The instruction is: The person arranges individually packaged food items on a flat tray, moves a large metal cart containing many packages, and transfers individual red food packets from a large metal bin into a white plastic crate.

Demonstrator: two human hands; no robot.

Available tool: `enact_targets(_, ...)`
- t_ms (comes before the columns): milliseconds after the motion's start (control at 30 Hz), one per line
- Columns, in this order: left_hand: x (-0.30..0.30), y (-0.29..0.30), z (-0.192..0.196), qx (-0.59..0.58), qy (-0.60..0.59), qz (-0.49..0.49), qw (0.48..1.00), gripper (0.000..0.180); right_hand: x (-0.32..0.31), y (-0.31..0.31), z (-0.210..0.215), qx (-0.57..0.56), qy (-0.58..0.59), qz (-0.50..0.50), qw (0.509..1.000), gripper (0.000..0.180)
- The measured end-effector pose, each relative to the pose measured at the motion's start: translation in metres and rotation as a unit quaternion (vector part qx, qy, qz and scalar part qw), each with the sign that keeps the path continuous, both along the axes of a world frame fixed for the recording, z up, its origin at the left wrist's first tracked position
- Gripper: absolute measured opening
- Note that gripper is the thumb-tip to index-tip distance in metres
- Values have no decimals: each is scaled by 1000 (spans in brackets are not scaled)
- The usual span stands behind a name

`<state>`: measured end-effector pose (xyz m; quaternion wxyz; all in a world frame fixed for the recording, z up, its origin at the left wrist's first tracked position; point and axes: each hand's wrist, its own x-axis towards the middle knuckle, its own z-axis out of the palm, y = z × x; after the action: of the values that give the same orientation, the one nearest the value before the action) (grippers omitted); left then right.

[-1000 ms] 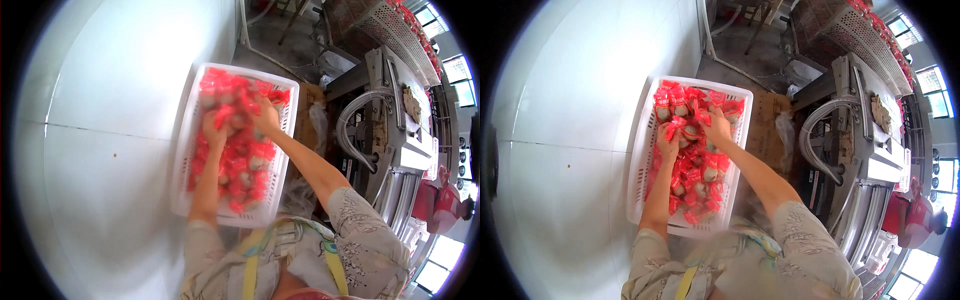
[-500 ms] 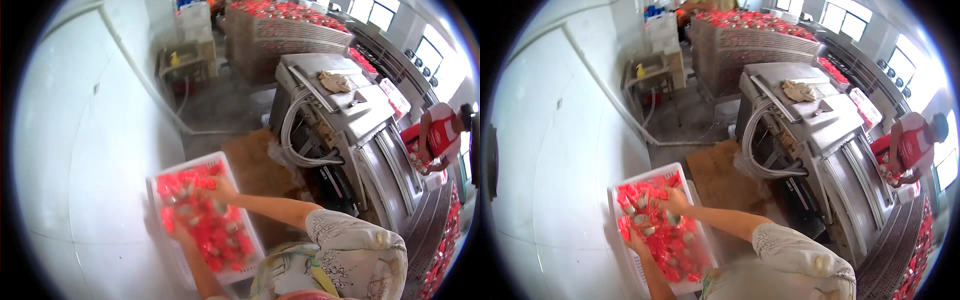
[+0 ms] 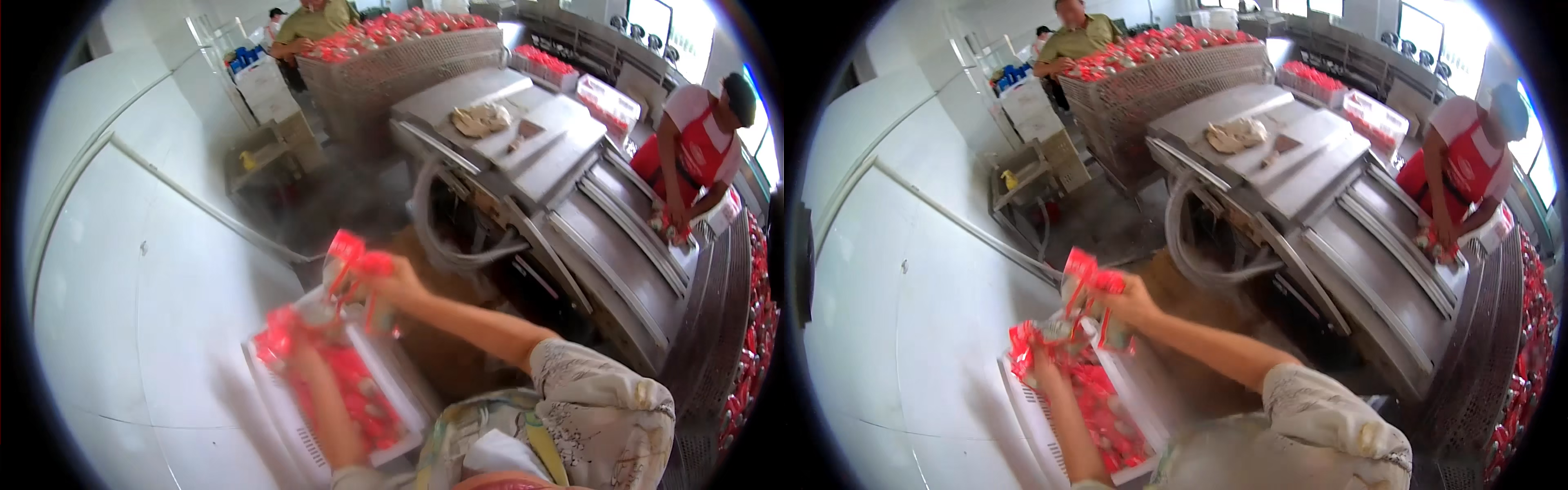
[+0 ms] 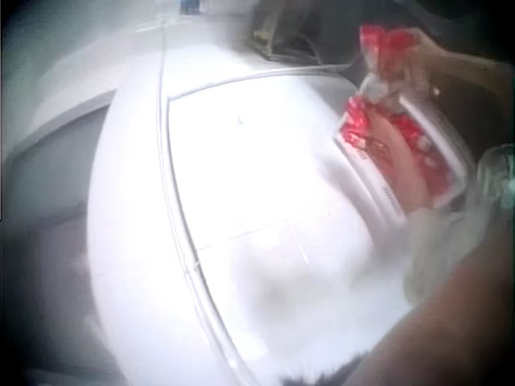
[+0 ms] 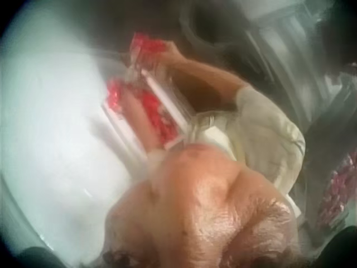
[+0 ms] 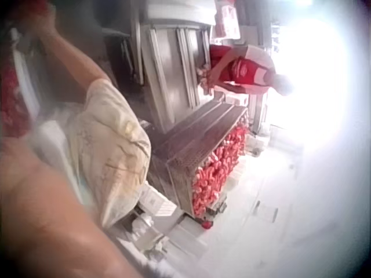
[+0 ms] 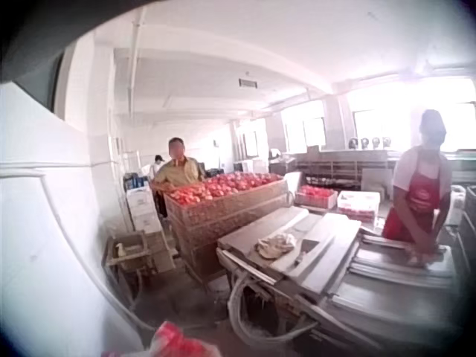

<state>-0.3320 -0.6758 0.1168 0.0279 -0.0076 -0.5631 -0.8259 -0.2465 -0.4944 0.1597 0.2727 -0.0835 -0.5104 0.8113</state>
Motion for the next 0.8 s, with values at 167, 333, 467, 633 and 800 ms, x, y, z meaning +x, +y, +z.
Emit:
enact_targets(167,82,140,14,25,101,-202,974,20,126,112,1,136,8,-220,966,11)
enact_targets(333,218,304,3,-73,247,-386,886,19,313,217,-16,141,-19,-358,923,13)
enact_targets(467,337,415,-30,-1,129,-585,801,19,458,272,-43,124,-132,-474,862,17)
enact_targets(633,462,514,-70,-85,343,-596,722,14,593,322,-103,114,-288,-508,804,19)
enact_targets(800,511,564,-90,-175,454,-571,662,20,648,348,-139,197,-513,-473,689,36)
